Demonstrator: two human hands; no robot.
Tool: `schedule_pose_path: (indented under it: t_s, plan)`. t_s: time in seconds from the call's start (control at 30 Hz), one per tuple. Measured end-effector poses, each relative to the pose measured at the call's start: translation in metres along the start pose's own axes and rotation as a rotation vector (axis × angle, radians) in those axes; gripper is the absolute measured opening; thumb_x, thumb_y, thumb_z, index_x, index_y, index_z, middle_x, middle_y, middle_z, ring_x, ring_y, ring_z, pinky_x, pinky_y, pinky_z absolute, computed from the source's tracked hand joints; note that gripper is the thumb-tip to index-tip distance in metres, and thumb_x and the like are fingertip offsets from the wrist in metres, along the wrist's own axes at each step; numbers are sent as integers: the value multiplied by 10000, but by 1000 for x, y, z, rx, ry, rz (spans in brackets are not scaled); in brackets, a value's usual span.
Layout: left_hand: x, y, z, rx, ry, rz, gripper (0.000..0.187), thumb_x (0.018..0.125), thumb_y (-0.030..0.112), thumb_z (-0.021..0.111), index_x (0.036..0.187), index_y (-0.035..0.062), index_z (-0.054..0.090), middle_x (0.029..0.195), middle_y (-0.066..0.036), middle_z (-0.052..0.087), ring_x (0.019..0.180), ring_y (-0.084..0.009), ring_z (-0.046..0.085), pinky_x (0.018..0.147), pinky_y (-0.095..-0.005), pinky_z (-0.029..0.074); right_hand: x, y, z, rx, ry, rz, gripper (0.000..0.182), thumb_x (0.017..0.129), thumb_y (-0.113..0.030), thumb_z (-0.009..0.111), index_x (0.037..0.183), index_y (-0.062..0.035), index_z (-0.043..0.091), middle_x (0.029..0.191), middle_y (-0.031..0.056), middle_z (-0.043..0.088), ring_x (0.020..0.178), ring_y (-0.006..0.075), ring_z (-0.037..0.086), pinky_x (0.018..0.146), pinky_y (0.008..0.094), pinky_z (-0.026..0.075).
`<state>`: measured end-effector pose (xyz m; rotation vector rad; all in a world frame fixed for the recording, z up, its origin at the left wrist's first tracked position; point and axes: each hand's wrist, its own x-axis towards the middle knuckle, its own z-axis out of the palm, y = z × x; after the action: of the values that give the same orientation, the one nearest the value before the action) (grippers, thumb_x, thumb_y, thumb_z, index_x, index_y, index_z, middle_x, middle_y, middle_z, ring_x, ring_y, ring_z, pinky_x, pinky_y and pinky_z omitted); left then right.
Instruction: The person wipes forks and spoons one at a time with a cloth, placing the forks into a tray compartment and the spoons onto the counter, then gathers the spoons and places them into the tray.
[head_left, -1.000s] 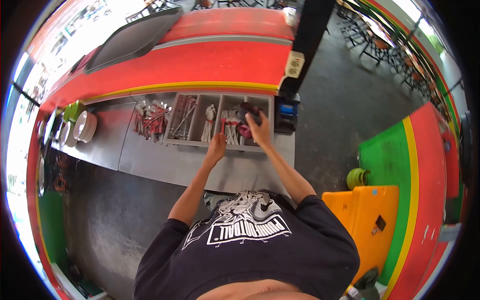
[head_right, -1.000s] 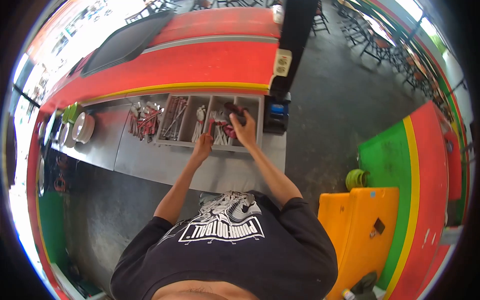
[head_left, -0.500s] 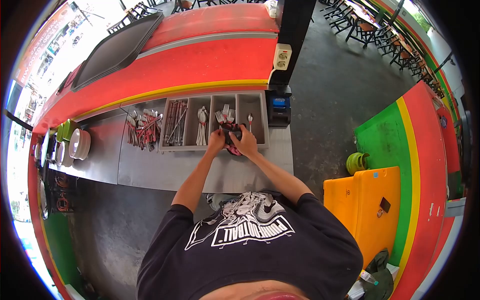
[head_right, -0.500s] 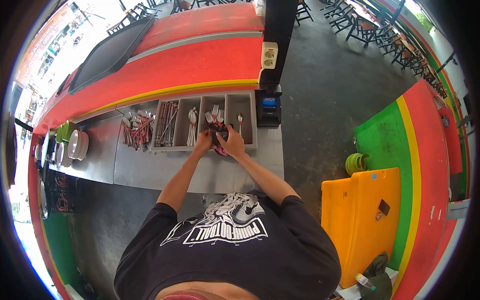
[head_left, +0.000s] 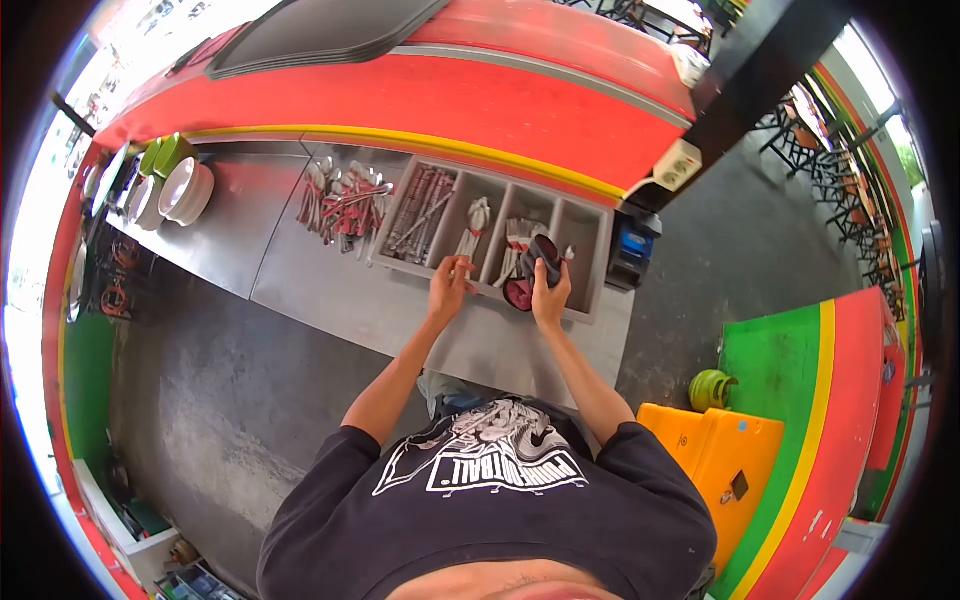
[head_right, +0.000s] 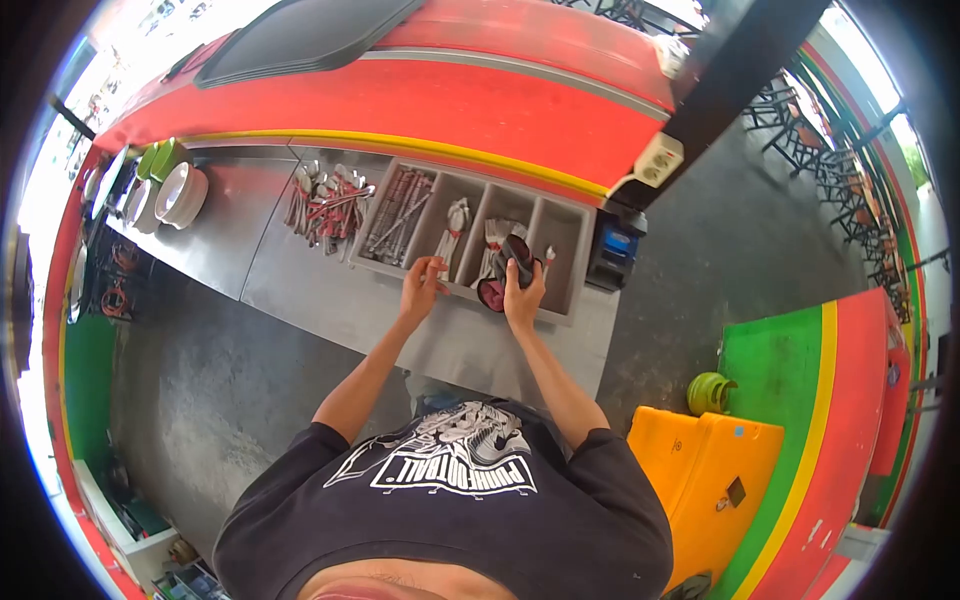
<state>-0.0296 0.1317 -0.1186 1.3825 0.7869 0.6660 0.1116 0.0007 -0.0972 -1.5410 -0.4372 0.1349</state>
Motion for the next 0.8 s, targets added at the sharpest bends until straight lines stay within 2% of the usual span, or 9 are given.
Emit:
schedule_pose_path:
  t_s: [0.23,0.33,0.37,0.47,0.5,0.6,0.63,0.73,0.8]
  plan:
    - [45,11,-117,115,358,115,365,1001,334,485,1038,-14,589,821,-86,657,570,-133,587,539,-287,449,-17,-30,119,192,-132,15,308,926,-191,619,1139,27,575,1031,85,639,894,141,608,795,268,482]
    - [62,4,-162,181,392,2,371,998,341,483,1026,-12,594,823,-83,657,583,-120,588,542,-284,453,-26,-22,179,275,-201,20,320,935,-186,604,1166,34,574,1082,88,641,957,154,613,844,273,484]
    - [70,1,-176,152,372,-91,336,975,312,522,1019,-11,598,844,-104,672,650,-179,627,580,-331,475,-29,-15,197,244,-230,37,317,941,-171,595,1179,36,565,1098,90,638,955,150,619,840,269,492]
    - [98,-48,-208,386,361,-33,284,947,275,563,999,0,610,856,-149,683,743,-281,651,633,-393,492,-45,-10,253,333,-268,75,319,943,-166,594,1181,44,560,1099,91,639,958,139,616,833,264,494]
    - [103,-56,-215,437,305,-27,213,863,175,633,1016,34,589,958,-163,657,842,-378,641,693,-446,490,-51,-9,268,282,-266,81,316,944,-165,592,1179,45,559,1095,90,638,959,138,614,829,261,494]
    - [101,-57,-228,915,100,-27,306,769,88,660,1051,74,542,1034,-137,598,852,-394,632,711,-449,491,-63,-24,306,209,-221,80,269,929,-162,605,1114,31,584,981,62,648,870,119,602,786,260,475]
    - [101,-57,-229,870,101,-20,411,689,42,664,1062,95,499,1064,-117,544,846,-379,629,694,-454,465,-64,-24,313,192,-233,86,270,929,-162,604,1114,33,584,985,62,647,874,119,601,789,260,475]
    - [110,-58,-233,1005,59,-16,404,685,65,685,1041,99,495,1041,-115,549,818,-345,631,651,-437,427,-66,-18,328,164,-236,116,284,938,-166,592,1139,34,576,1031,71,642,916,128,601,819,266,474]
    - [113,-56,-238,1039,49,22,286,742,103,654,993,91,517,992,-111,563,802,-321,634,638,-417,402,-64,-13,329,161,-220,140,310,955,-171,568,1190,32,562,1108,86,634,984,148,603,870,277,474]
